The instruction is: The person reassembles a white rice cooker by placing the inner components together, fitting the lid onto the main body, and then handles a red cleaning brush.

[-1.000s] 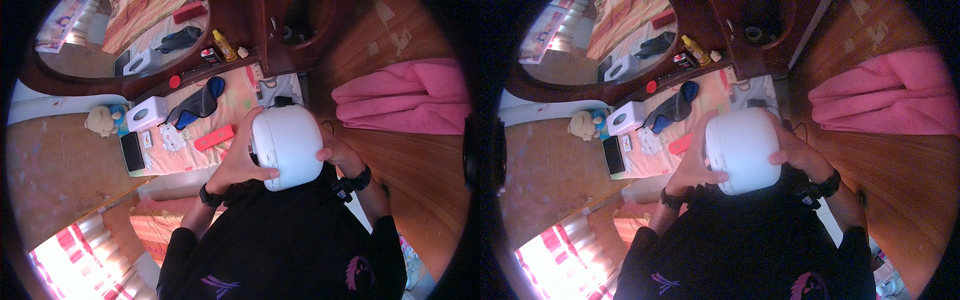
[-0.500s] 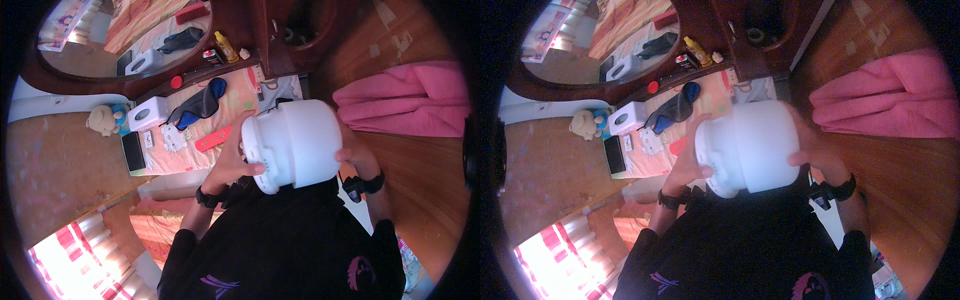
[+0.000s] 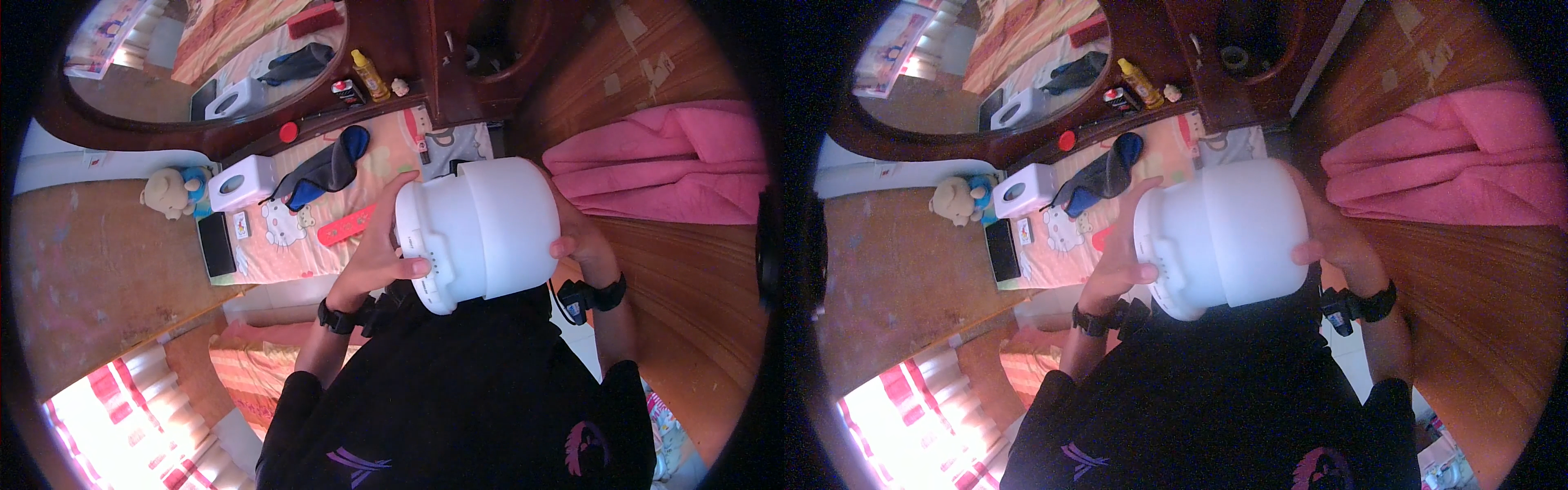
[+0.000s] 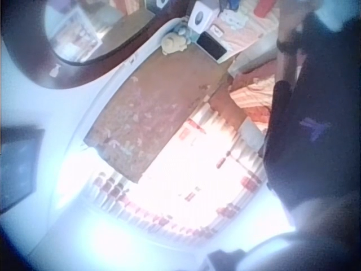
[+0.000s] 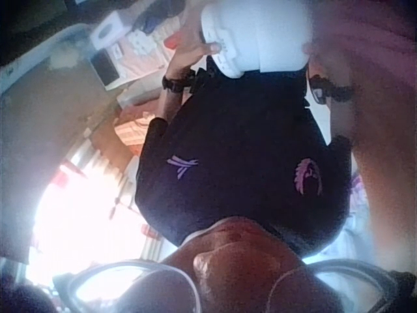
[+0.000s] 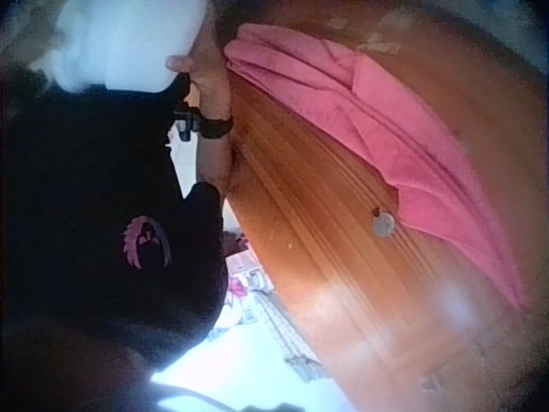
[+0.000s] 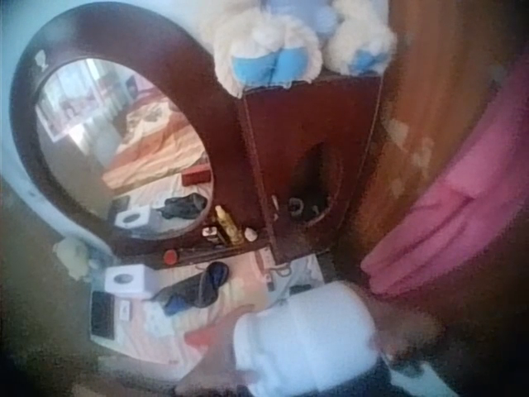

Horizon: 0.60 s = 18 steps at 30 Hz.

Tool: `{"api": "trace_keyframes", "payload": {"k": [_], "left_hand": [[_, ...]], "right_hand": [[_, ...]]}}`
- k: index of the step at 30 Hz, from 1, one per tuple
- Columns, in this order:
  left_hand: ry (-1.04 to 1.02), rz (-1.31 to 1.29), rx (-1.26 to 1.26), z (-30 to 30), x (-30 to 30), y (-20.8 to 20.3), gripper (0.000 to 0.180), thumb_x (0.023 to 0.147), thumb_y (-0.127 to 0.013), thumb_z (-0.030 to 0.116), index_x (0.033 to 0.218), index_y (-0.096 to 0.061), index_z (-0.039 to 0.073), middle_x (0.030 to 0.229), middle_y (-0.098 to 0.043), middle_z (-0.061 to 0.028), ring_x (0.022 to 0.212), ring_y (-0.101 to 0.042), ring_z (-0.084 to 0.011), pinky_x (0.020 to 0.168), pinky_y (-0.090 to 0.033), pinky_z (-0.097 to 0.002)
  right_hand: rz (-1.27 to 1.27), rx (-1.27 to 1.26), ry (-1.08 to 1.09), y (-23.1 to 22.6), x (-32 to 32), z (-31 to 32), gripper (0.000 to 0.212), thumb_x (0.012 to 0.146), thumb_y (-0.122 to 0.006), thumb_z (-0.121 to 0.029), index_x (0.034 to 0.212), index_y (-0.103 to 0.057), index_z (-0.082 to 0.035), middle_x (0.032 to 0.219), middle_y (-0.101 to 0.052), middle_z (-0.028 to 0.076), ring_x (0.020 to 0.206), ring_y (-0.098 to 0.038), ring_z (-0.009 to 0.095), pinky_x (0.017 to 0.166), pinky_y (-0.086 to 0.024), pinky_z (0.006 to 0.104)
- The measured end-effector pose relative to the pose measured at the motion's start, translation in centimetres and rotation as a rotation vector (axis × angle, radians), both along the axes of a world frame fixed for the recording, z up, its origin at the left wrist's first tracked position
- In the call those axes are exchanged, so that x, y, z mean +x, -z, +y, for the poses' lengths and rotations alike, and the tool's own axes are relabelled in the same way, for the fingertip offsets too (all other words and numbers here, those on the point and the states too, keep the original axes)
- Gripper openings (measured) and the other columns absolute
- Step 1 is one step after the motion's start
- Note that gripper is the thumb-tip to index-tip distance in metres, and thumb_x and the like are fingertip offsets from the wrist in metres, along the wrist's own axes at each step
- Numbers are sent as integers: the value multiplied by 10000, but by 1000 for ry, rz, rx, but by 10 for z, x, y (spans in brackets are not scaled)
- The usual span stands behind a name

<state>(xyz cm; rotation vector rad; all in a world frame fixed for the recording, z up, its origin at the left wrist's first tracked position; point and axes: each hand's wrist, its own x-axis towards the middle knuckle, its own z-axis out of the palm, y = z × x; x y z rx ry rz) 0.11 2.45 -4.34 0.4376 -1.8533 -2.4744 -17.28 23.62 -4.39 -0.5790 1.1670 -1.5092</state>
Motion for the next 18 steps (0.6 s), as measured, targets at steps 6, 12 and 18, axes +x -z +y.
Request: {"api": "trace_keyframes", "payload": {"k": [6,12,18], "left_hand": [[27,-40,-65,8,-8,-8,1095,530,-809,301,1380,-163,57,1281,-331,-130,1216,-342,-259,990,-317,-382],[36,7,-129,10,-11,-2,1106,526,-813,311,1379,-158,56,1299,-315,-152,1226,-331,-275,985,-323,-400],[62,102,-295,2,-16,10,1094,534,-797,375,1372,-173,52,1286,-335,-157,1227,-327,-278,996,-294,-379]], "right_hand": [[34,-64,-28,10,11,-13,1150,517,-774,-442,1382,-138,-31,1346,-297,137,1265,-271,257,1044,-217,360],[221,-27,-97,12,8,-19,1239,493,-731,-557,1392,-71,-18,1346,-244,199,1270,-246,328,1029,-228,440],[251,-51,-69,10,7,-22,1233,504,-723,-571,1392,-70,-20,1350,-240,199,1271,-246,334,1027,-229,454]]}}
